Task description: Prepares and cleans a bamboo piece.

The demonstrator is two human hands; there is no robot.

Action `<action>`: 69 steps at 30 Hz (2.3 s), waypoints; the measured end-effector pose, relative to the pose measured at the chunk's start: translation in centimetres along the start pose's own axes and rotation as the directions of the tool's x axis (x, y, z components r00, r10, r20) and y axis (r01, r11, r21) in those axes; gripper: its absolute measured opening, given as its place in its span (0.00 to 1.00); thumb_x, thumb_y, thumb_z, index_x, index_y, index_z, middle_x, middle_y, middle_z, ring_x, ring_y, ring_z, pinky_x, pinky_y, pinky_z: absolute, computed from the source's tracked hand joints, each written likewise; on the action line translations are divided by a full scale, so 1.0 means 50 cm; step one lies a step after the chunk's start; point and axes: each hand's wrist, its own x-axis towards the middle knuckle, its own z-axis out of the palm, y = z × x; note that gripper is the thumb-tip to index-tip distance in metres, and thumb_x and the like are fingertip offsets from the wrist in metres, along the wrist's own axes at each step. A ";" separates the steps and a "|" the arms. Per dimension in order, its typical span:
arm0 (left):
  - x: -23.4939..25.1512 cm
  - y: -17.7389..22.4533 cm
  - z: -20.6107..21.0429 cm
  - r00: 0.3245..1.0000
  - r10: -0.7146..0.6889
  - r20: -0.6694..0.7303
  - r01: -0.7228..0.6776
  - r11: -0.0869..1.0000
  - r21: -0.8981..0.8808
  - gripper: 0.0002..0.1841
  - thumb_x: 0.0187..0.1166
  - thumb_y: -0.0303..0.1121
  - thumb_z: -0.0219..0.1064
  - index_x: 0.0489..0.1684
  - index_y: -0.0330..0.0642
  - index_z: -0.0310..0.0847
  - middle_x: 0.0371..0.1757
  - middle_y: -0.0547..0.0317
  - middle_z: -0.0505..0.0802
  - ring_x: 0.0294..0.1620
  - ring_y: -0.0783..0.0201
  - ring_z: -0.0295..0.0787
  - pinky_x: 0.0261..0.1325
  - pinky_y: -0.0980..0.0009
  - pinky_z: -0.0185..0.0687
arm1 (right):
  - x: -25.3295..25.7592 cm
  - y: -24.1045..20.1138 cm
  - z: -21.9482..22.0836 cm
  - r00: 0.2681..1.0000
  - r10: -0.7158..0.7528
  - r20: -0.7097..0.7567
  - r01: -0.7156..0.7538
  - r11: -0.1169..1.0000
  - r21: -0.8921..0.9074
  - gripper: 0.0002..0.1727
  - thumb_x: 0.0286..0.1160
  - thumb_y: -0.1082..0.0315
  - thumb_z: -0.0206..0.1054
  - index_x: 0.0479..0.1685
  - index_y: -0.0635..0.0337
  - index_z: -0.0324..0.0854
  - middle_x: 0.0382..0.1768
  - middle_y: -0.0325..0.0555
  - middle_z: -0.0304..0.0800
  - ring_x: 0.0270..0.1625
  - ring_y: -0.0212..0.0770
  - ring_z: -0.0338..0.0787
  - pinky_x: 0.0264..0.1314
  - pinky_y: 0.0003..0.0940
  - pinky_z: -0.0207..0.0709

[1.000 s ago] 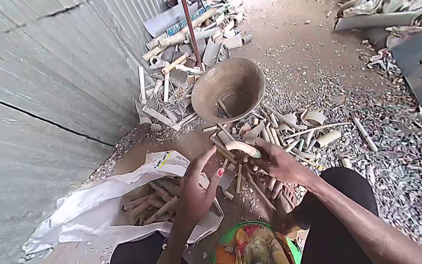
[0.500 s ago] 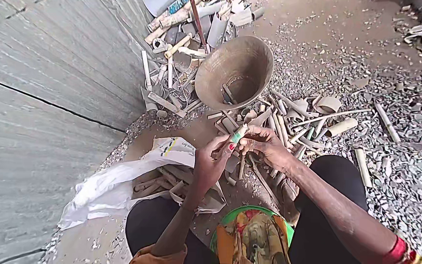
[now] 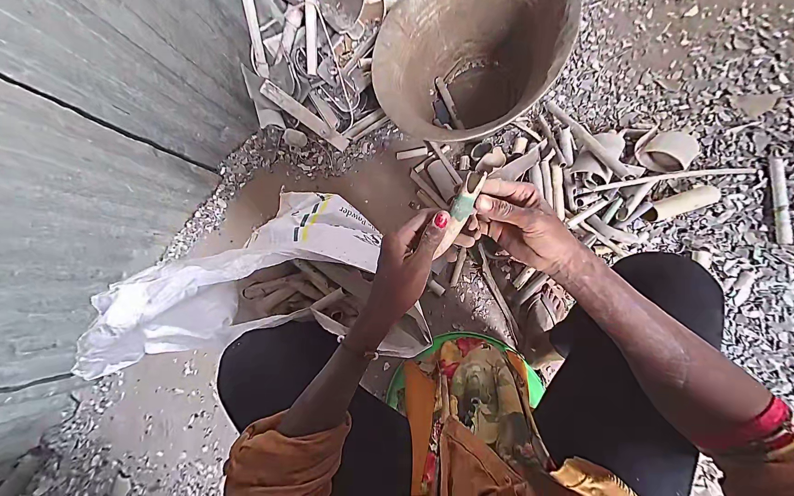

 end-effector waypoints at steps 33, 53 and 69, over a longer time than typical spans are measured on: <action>-0.007 0.005 -0.005 0.992 -0.045 -0.117 0.031 0.992 -0.125 0.15 0.79 0.29 0.72 0.61 0.41 0.83 0.48 0.62 0.95 0.43 0.71 0.94 0.48 0.74 0.91 | -0.042 0.023 0.000 0.964 0.216 0.152 -0.215 0.976 -0.022 0.10 0.80 0.70 0.68 0.55 0.55 0.80 0.43 0.52 0.96 0.33 0.40 0.96 0.37 0.31 0.92; -0.026 0.022 -0.023 1.000 -0.018 0.024 0.021 0.990 -0.141 0.18 0.80 0.22 0.69 0.68 0.33 0.85 0.56 0.57 0.96 0.49 0.71 0.95 0.55 0.76 0.91 | -0.051 0.025 0.004 0.945 0.244 0.216 -0.272 0.956 0.109 0.12 0.85 0.66 0.63 0.62 0.56 0.75 0.50 0.59 0.93 0.46 0.53 0.99 0.49 0.43 0.95; -0.038 0.022 -0.021 1.000 0.018 0.013 -0.019 0.995 0.095 0.24 0.78 0.24 0.72 0.74 0.36 0.81 0.58 0.55 0.95 0.46 0.71 0.96 0.47 0.78 0.91 | -0.058 0.053 0.024 0.968 0.247 0.045 -0.251 0.957 0.144 0.06 0.83 0.75 0.64 0.51 0.55 0.77 0.48 0.52 0.95 0.46 0.49 0.99 0.52 0.44 0.95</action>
